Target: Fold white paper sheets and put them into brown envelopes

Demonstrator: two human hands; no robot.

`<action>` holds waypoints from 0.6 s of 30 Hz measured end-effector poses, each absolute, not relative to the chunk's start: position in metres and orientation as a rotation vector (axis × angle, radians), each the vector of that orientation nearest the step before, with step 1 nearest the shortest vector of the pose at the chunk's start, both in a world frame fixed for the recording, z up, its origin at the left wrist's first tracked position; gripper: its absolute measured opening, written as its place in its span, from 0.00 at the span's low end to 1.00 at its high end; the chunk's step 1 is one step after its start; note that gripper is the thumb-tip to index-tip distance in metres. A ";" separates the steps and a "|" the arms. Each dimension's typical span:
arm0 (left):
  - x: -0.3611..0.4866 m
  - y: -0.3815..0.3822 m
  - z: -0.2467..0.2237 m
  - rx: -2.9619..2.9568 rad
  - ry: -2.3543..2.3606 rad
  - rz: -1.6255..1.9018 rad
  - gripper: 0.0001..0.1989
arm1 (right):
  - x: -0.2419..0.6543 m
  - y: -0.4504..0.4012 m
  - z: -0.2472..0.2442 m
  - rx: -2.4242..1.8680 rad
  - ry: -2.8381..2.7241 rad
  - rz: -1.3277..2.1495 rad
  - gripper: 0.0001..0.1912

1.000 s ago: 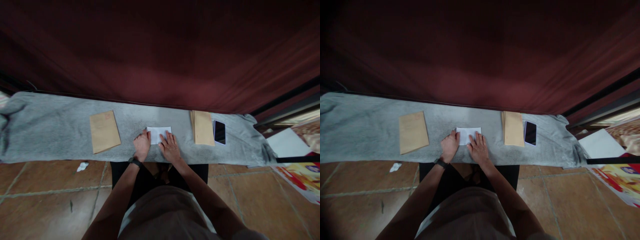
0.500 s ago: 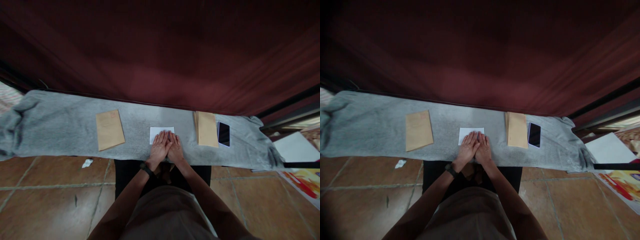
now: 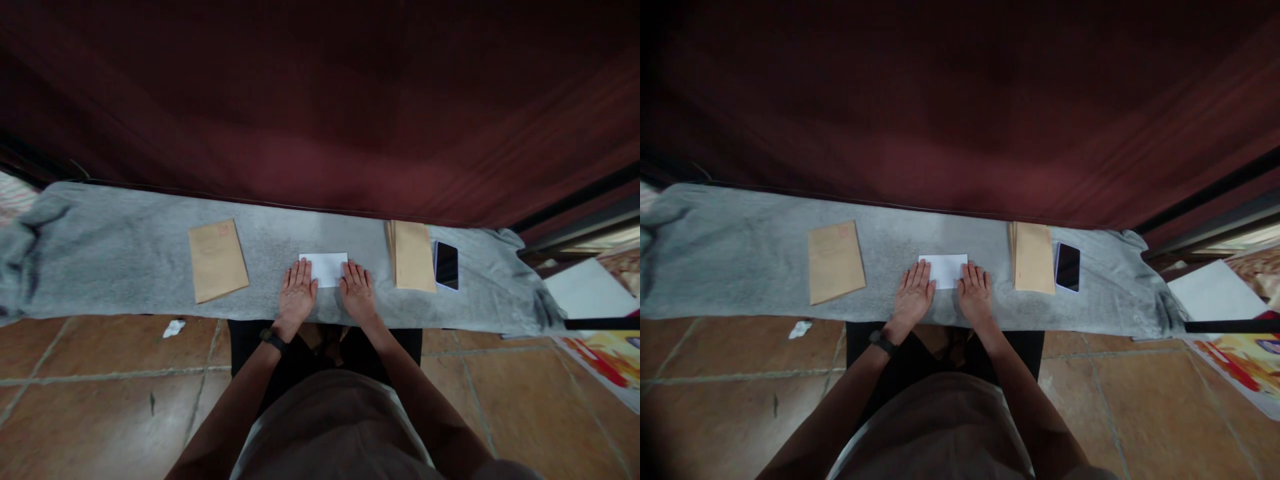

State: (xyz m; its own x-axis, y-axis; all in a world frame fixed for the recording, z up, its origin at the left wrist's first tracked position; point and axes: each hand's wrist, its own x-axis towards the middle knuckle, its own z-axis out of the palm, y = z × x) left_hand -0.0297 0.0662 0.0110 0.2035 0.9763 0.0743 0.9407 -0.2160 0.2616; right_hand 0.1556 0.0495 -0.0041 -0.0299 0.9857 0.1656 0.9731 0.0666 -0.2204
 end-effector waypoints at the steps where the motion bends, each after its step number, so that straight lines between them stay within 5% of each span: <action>1: -0.029 0.066 0.011 2.308 1.859 0.337 0.30 | 0.156 0.050 -0.002 -1.990 -2.068 0.054 0.28; 18: -0.036 0.078 0.033 1.823 1.821 0.662 0.22 | 0.126 0.037 -0.006 -1.781 -2.250 -0.001 0.30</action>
State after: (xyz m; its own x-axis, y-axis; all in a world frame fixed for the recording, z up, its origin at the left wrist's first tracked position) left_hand -0.0355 0.0777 0.0325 -0.0007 1.0000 0.0049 0.7700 -0.0026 0.6380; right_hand 0.1263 0.0368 -0.0062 -0.2070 0.9554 0.2108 0.9555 0.2437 -0.1661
